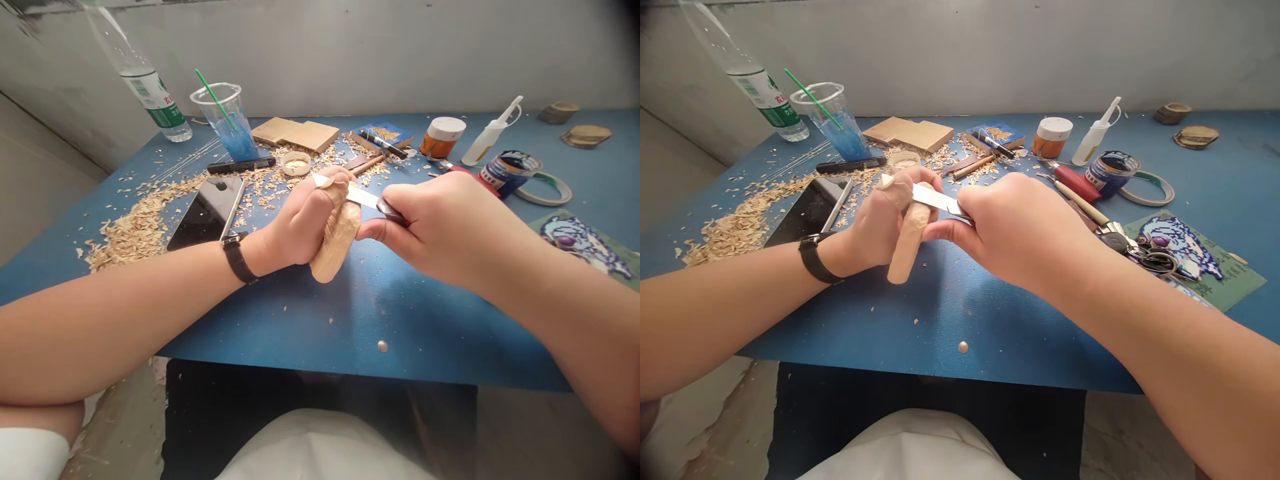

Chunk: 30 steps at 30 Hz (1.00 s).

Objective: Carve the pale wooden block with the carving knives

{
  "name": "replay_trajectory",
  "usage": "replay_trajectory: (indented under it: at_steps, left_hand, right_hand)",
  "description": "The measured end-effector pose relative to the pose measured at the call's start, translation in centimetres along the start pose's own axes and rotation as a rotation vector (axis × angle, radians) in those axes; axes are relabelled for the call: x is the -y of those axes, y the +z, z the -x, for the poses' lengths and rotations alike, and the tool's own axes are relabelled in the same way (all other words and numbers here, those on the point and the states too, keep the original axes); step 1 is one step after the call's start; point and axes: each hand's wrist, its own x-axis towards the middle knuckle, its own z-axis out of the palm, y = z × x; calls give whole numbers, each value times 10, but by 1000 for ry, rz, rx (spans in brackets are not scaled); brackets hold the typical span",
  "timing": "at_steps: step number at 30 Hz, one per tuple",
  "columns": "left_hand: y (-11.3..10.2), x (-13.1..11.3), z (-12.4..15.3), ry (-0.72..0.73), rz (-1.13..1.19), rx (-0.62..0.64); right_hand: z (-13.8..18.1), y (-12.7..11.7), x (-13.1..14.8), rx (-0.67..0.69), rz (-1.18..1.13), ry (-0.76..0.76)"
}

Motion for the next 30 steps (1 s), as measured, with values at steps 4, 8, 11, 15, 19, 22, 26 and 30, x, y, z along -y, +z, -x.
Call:
replay_trajectory:
  at_steps: [4, 8, 11, 15, 19, 22, 26, 30]
  left_hand:
    - [2, 1, 1, -37, 55, 15]
    - [1, 2, 2, -23, 21, 16]
    - [-2, 1, 1, 40, -60, 35]
    - [-5, 1, 0, 136, -53, 81]
    - [-4, 0, 0, 154, -53, 61]
    - [-3, -5, 2, 129, -83, 62]
    - [-3, -9, 1, 116, -130, 60]
    - [-1, -6, 0, 142, -135, 26]
  right_hand:
    - [0, 2, 1, -13, 26, 55]
    - [0, 3, 2, 8, 23, 43]
    - [0, 1, 7, 52, -40, -38]
    - [2, -2, 11, 86, -77, -101]
    - [4, 1, 6, 42, -38, -104]
    - [5, 5, 4, -10, -10, -81]
    - [6, 7, 6, -47, 57, -34]
    - [5, 6, 6, -39, 115, 35]
